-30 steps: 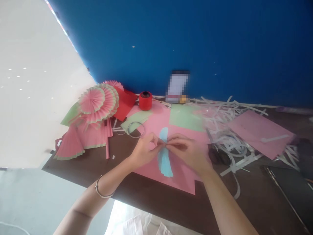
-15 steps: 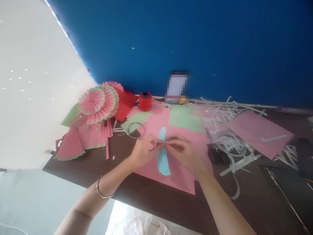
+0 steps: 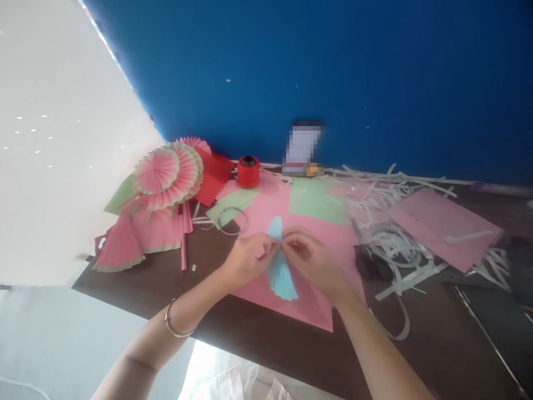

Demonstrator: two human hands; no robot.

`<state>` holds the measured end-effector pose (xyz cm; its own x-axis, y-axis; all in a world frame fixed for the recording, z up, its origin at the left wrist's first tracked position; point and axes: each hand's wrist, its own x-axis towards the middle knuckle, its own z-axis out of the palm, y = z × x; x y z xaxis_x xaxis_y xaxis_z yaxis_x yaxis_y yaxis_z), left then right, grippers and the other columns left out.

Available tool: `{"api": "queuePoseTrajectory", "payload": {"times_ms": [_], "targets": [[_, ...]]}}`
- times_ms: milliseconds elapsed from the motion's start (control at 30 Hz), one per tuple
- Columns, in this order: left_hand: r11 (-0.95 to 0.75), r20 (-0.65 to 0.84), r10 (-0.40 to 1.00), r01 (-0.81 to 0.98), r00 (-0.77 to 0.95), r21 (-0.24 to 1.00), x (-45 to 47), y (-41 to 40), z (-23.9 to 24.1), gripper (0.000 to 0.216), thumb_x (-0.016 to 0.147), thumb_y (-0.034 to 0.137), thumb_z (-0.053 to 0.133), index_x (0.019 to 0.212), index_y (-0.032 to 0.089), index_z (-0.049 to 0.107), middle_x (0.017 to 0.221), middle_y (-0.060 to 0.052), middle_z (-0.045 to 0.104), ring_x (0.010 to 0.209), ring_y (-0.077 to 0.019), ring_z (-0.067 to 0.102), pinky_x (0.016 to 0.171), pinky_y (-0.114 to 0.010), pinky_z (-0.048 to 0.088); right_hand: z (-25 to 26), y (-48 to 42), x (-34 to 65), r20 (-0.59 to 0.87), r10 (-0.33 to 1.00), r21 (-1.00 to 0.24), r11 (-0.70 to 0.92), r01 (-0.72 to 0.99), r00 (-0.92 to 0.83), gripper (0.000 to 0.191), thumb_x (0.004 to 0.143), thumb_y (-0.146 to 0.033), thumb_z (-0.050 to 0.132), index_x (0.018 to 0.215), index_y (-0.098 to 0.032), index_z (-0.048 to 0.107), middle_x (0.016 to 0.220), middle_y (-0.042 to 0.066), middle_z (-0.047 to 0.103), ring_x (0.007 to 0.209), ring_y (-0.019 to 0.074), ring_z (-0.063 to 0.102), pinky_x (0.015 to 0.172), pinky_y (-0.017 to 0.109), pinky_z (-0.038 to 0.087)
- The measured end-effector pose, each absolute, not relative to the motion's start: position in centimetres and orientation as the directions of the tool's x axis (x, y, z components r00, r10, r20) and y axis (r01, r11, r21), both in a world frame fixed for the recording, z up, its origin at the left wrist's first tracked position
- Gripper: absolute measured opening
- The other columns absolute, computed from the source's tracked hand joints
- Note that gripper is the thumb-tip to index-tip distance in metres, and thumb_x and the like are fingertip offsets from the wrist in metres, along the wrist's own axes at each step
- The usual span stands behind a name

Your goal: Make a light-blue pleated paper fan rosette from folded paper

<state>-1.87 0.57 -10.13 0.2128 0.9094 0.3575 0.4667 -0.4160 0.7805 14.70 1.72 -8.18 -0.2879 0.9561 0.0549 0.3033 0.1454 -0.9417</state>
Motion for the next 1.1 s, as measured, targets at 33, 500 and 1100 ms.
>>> {"api": "queuePoseTrajectory", "payload": {"times_ms": [33, 500, 1100], "targets": [[-0.416, 0.357, 0.909, 0.462, 0.214, 0.783, -1.86, 0.56, -10.12, 0.023, 0.083, 0.026, 0.049, 0.065, 0.021, 0.037, 0.082, -0.002, 0.069, 0.075, -0.0129, 0.065, 0.066, -0.025, 0.050, -8.23, 1.73, 14.70, 0.052, 0.954, -0.945, 0.142, 0.294, -0.294, 0.023, 0.079, -0.043, 0.053, 0.069, -0.022, 0.054, 0.091, 0.005, 0.055, 0.085, 0.0181, 0.055, 0.071, 0.031, 0.050], [-0.388, 0.325, 0.922, 0.477, 0.211, 0.789, -1.96, 0.65, -9.68, 0.022, 0.083, 0.028, 0.051, 0.067, 0.021, 0.037, 0.082, 0.000, 0.069, 0.075, -0.0133, 0.065, 0.053, -0.020, 0.045, -7.75, 1.84, 15.15, -0.027, 0.935, -0.971, 0.059, 0.230, -0.354, 0.022, 0.082, -0.041, 0.051, 0.076, -0.022, 0.060, 0.097, 0.006, 0.056, 0.090, 0.0198, 0.056, 0.074, 0.031, 0.049], [-0.492, 0.430, 0.871, 0.430, 0.239, 0.757, -2.05, 0.81, -10.00, 0.019, 0.082, 0.022, 0.051, 0.068, 0.020, 0.039, 0.084, -0.003, 0.069, 0.078, -0.0126, 0.065, 0.055, -0.020, 0.048, -8.35, 1.92, 15.14, 0.021, 0.951, -0.964, 0.101, 0.245, -0.309, 0.019, 0.078, -0.039, 0.057, 0.073, -0.023, 0.067, 0.090, 0.005, 0.062, 0.079, 0.0180, 0.060, 0.068, 0.032, 0.052]]}}
